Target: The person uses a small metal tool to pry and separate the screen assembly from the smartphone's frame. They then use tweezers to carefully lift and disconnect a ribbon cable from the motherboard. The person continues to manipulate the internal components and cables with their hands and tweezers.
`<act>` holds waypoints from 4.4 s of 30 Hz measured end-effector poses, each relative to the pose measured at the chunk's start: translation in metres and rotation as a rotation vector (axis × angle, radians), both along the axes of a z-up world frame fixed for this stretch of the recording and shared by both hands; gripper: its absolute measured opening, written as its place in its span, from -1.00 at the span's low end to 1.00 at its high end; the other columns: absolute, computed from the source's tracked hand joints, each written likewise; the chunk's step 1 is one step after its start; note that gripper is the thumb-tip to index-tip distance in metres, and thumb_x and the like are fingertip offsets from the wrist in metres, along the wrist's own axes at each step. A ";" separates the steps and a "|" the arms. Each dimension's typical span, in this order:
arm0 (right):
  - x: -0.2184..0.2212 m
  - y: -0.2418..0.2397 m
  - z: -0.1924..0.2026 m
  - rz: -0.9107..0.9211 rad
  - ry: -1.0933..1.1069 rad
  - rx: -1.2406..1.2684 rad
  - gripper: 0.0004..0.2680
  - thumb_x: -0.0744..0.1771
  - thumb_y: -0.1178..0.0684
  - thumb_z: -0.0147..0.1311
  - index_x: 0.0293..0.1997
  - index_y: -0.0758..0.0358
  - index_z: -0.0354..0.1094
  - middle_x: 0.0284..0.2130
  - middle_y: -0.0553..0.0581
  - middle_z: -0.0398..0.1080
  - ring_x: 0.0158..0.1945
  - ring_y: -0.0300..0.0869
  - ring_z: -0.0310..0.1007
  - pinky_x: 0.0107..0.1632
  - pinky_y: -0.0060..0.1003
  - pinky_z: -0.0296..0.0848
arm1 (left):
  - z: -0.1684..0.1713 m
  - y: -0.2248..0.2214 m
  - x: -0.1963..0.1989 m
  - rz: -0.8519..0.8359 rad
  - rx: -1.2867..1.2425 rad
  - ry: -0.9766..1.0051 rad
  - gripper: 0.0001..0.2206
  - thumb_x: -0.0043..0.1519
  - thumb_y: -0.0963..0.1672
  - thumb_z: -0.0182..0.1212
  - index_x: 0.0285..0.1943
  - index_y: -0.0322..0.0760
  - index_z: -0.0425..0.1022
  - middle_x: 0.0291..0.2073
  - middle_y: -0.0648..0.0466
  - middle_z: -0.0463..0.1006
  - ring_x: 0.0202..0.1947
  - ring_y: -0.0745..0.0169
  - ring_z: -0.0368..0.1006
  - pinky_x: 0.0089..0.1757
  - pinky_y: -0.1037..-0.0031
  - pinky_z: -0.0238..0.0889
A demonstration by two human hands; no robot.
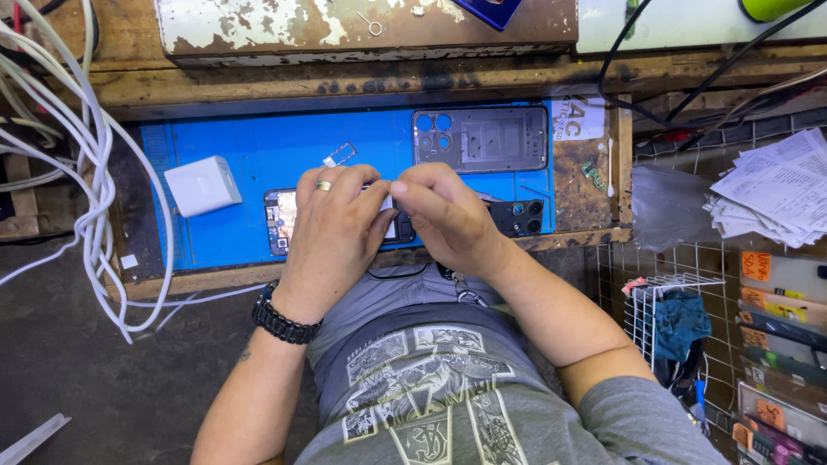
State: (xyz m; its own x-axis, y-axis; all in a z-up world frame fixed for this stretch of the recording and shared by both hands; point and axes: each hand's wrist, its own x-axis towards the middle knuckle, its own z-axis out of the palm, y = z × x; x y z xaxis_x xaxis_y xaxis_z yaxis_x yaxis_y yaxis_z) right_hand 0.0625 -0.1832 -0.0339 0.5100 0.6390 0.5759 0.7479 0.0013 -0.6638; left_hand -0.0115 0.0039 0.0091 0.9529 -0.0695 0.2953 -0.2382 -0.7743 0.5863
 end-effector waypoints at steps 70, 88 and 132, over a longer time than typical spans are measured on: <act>-0.001 -0.007 -0.003 -0.025 0.166 0.013 -0.60 0.41 0.31 0.08 0.39 0.11 0.03 0.04 0.27 0.35 0.10 -0.01 0.43 0.17 -0.18 0.49 | -0.023 -0.001 -0.017 0.166 0.050 0.004 -0.75 0.20 -0.16 0.37 0.03 -0.35 0.54 0.16 -0.10 0.42 0.18 -0.18 0.29 0.13 0.07 0.15; -0.010 -0.008 -0.020 -0.036 0.235 0.187 -0.50 0.43 0.48 -0.18 0.48 -0.02 -0.13 0.07 0.25 0.23 0.03 -0.09 0.41 0.21 -0.13 0.53 | -0.024 -0.010 0.001 0.074 0.011 0.029 -0.80 0.18 -0.17 0.35 -0.05 -0.31 0.54 0.09 -0.05 0.42 0.15 -0.12 0.31 0.08 0.12 0.15; -0.007 -0.028 -0.022 -0.338 0.375 0.470 -0.56 0.51 0.36 -0.08 0.53 0.01 -0.16 0.07 0.15 0.28 -0.02 -0.19 0.38 0.23 -0.13 0.50 | -0.022 -0.029 0.048 -0.007 -0.002 -0.069 -0.96 0.23 -0.26 0.23 -0.20 -0.36 0.48 -0.05 -0.01 0.45 -0.07 -0.02 0.33 -0.05 0.21 0.14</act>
